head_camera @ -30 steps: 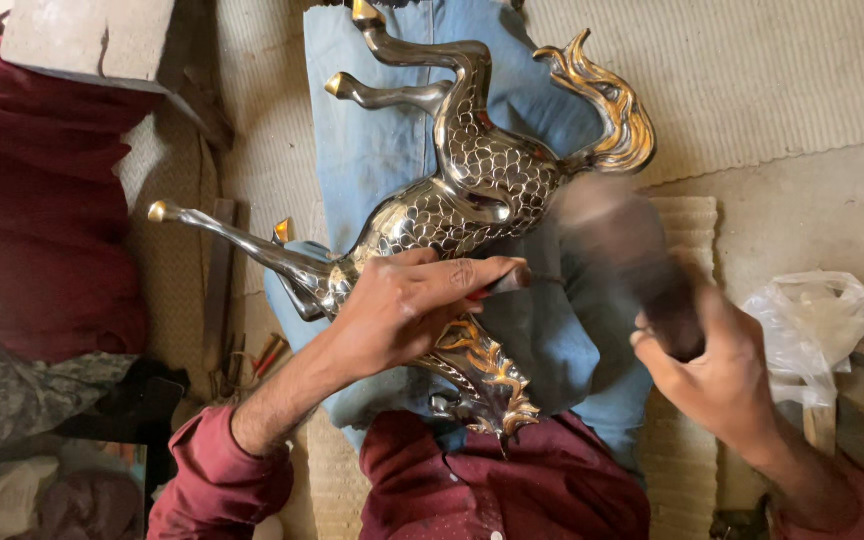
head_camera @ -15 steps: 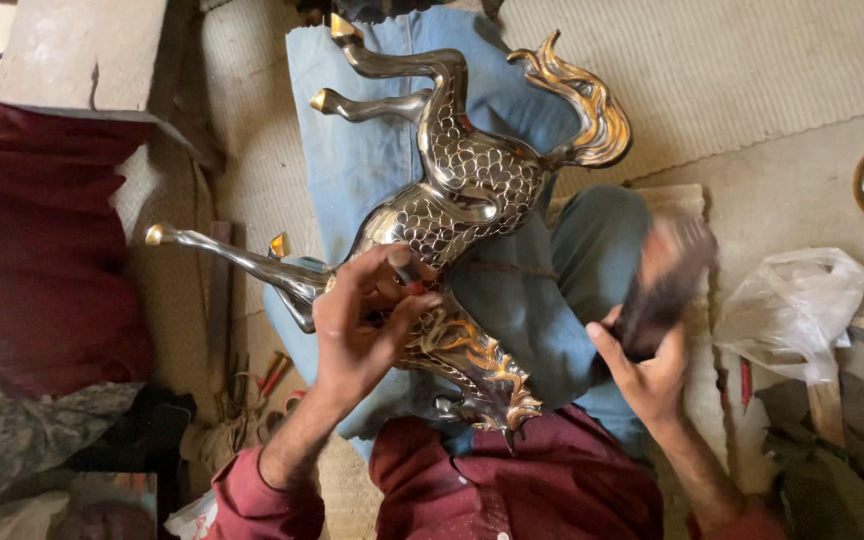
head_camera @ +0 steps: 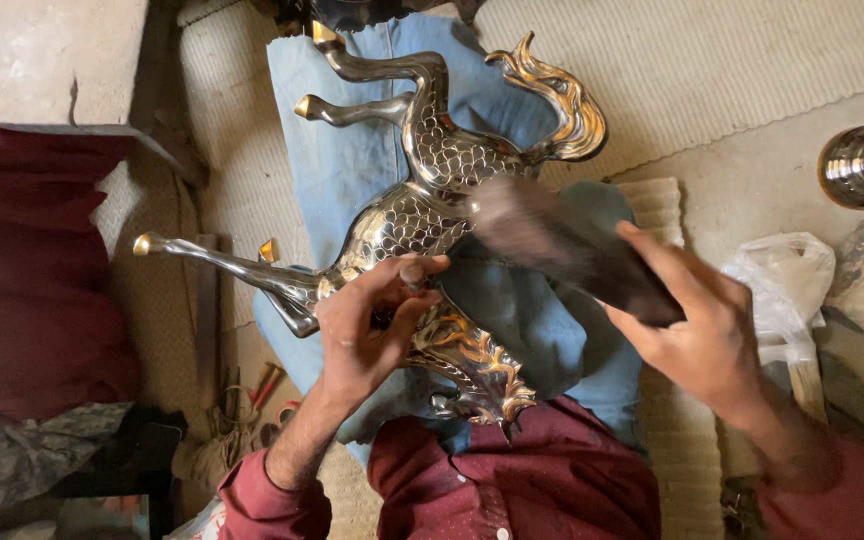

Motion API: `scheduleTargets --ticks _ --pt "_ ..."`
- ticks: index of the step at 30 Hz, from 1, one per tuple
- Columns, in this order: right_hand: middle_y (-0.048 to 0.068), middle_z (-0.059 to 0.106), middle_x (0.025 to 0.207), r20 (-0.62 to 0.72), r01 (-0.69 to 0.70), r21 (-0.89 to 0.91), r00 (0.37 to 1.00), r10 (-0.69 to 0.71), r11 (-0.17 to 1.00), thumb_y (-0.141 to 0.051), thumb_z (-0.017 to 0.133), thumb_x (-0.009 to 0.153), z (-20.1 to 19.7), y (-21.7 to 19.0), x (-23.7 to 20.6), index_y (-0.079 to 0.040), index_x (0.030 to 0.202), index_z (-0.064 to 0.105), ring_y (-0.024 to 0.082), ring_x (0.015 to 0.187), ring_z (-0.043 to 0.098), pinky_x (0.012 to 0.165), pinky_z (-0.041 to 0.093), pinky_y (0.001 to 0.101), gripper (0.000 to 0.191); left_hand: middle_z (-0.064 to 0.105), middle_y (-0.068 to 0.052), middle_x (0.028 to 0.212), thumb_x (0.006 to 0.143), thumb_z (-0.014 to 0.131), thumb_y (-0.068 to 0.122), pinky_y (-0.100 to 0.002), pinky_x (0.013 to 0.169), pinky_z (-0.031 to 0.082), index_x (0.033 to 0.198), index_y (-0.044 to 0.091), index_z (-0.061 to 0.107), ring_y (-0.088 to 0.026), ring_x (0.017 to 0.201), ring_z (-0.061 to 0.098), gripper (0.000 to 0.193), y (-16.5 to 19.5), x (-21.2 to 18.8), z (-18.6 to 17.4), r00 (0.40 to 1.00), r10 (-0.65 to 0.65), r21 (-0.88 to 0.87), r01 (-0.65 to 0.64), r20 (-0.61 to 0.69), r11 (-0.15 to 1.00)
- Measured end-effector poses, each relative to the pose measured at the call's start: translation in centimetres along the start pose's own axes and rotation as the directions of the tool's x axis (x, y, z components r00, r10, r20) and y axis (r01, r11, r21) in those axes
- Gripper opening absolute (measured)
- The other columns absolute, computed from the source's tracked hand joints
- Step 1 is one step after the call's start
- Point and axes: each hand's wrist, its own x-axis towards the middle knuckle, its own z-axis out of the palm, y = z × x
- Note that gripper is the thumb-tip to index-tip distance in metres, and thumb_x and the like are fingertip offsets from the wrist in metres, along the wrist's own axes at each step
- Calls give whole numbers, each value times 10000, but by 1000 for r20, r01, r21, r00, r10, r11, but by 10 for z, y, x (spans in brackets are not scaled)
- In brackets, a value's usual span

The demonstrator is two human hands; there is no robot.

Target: The person sits on the floor with a brass horse figurine on their lap and hammers a chisel against the figurine's body to shape its textured surface, repositioning the chisel on different spots while striking repeatedly with a wooden mallet held in the other hand.

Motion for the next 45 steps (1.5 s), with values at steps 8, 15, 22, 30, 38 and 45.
scheduleTargets --ticks 8,15,22,30,38,45 --pt "88 696 1009 -59 -9 209 998 22 978 5 832 803 -15 -19 23 -127 1397 548 208 850 718 772 582 361 672 757 -129 1216 918 724 -116 -248 751 637 1313 -2 571 -133 900 780 439 5 6 0 997 -74 179 73 1 981" --pt "76 680 916 291 274 -212 934 -207 938 44 837 631 -13 -24 50 -273 1420 604 261 685 671 614 562 405 882 763 -63 967 874 842 -31 -254 693 606 1246 39 628 -144 817 792 435 -4 2 -1 995 -97 390 95 -16 916" --pt "136 643 990 110 207 -23 973 -203 978 36 794 727 -19 -17 53 -196 1546 451 327 798 669 714 539 440 918 752 -71 1016 860 776 -74 -266 709 612 1278 21 620 -141 822 772 456 3 4 3 999 -45 319 52 -30 946" --pt "134 643 1064 64 268 52 960 -271 962 44 760 826 -5 -1 36 -117 1542 411 313 793 666 706 558 389 813 774 -64 1157 895 770 -70 -268 743 614 1263 37 627 -156 863 778 409 9 9 0 998 40 268 -49 40 962" --pt "75 702 1024 260 313 -159 928 -266 936 85 742 701 -12 -16 46 -277 1488 496 257 781 711 658 589 374 900 758 -38 957 861 840 -4 -287 669 561 1167 90 654 -175 768 736 370 1 2 -1 995 101 382 -95 5 919" --pt "35 664 879 377 357 -252 892 -248 899 134 706 635 -18 -30 62 -368 1478 512 242 671 674 557 572 388 1000 753 -42 942 853 846 15 -285 673 556 1109 92 696 -173 763 730 307 6 5 -2 998 57 424 -59 17 904"
